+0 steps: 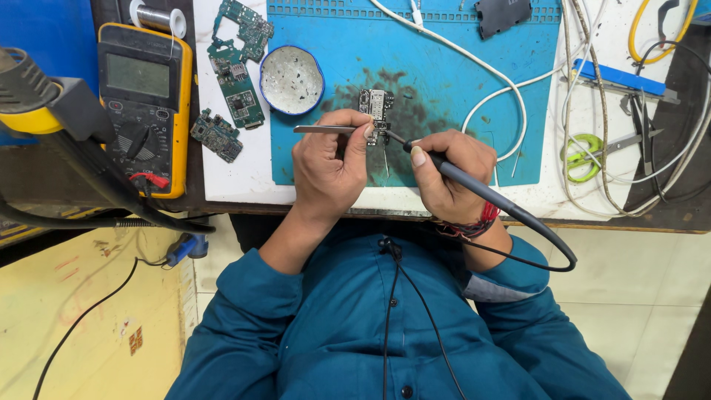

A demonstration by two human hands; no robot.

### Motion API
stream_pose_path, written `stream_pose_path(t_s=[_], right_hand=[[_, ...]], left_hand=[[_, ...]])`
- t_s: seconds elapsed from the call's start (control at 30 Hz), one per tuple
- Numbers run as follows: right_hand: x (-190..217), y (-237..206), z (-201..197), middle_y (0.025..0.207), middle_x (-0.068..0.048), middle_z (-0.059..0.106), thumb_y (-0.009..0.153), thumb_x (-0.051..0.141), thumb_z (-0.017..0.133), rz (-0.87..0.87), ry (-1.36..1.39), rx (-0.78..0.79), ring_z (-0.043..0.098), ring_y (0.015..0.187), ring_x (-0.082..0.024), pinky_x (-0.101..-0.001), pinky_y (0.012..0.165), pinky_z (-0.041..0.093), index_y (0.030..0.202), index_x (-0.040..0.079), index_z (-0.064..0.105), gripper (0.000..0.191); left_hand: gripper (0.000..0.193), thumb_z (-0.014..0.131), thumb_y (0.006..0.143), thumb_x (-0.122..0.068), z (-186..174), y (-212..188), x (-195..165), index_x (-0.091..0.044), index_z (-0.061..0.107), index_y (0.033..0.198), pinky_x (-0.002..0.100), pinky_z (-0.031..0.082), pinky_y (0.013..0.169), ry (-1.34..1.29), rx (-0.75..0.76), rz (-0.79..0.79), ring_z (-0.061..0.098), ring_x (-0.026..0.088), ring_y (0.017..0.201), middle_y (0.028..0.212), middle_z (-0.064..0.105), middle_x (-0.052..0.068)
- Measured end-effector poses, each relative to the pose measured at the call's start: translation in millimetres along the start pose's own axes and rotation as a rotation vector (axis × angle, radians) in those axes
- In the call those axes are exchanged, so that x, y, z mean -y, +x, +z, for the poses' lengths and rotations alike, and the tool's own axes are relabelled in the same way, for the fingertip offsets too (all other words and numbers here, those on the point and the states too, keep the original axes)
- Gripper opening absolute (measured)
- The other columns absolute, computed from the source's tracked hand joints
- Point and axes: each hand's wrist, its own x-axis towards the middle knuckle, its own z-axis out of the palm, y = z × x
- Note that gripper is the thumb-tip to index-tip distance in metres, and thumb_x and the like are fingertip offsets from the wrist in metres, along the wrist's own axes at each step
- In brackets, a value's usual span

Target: The person solders components on a small circuit board at a workbench, holding the board with tweezers in one hand and a soldering iron in the other. They periodically dip the iron or a tool into a small bowl and continue soldering different points on the board.

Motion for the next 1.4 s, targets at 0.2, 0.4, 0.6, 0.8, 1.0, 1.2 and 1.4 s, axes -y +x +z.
stream_pose_path(t_s=[0.2,0.4,0.6,0.8,1.0,1.2,1.4], right_hand=[[0.8,0.1,1.3,0.072,-0.008,0.062,0.097,0.007,0.071,-0.001,-0.005,-0.001,0.060,0.061,-0.020,-0.0315,0.060,0.043,0.094,0.001,0.068,0.007],[0.8,0.9,0.6,0.072,-0.008,0.061,0.097,0.006,0.070,-0.011,-0.007,0.001,0.059,0.061,-0.019,-0.0313,0.059,0.042,0.095,0.001,0.068,0.007],[0.8,2.0,1.0,0.070,-0.007,0.060,0.097,0.006,0.071,-0.010,-0.002,0.002,0.058,0.059,-0.018,-0.0310,0.058,0.041,0.095,0.001,0.068,0.007],[0.8,2.2,1.5,0.069,-0.007,0.059,0.097,0.006,0.071,-0.011,-0.005,0.000,0.056,0.058,-0.018,-0.0310,0.058,0.040,0.094,0.001,0.068,0.007],[1.2,1.4,0.9,0.071,-0.007,0.061,0.098,0.006,0.070,-0.016,-0.002,-0.002,0.058,0.060,-0.018,-0.0311,0.058,0.041,0.094,0.002,0.068,0.006],[0.5,0.2,1.4,0.070,-0.007,0.060,0.097,0.006,0.070,-0.014,-0.016,0.000,0.057,0.059,-0.018,-0.0315,0.058,0.040,0.094,0.002,0.068,0.006],[0.2,0.1,1.3,0.069,-0.006,0.060,0.098,0.007,0.070,-0.011,-0.006,0.004,0.057,0.058,-0.018,-0.0314,0.058,0.040,0.094,0.002,0.068,0.006]], left_hand=[[0.007,0.071,0.102,-0.003,-0.8,-0.7,0.1,-0.004,0.067,0.108,0.026,0.054,0.064,0.015,0.007,-0.019,0.070,0.011,0.073,0.092,0.073,0.006],[0.007,0.071,0.102,-0.003,0.2,-1.4,0.1,-0.004,0.067,0.108,0.025,0.054,0.065,0.006,0.001,-0.016,0.070,0.011,0.074,0.094,0.074,0.006],[0.006,0.072,0.102,-0.003,0.5,-0.7,-0.2,-0.004,0.068,0.107,0.025,0.054,0.064,-0.006,0.002,-0.025,0.069,0.010,0.073,0.094,0.074,0.006],[0.006,0.071,0.102,-0.003,-0.3,-0.5,-0.1,-0.004,0.067,0.108,0.025,0.054,0.065,0.001,0.002,-0.018,0.070,0.010,0.074,0.093,0.074,0.006],[0.007,0.072,0.102,-0.004,0.6,-0.4,0.7,-0.004,0.067,0.107,0.025,0.054,0.064,0.000,0.006,-0.018,0.069,0.010,0.073,0.093,0.074,0.006],[0.007,0.071,0.102,-0.003,0.7,-1.6,1.5,-0.004,0.067,0.108,0.025,0.054,0.065,-0.003,0.004,-0.013,0.070,0.011,0.074,0.094,0.074,0.006],[0.007,0.071,0.102,-0.003,1.0,-1.7,1.5,-0.004,0.067,0.107,0.026,0.054,0.064,0.004,0.003,-0.015,0.070,0.011,0.074,0.094,0.074,0.006]])
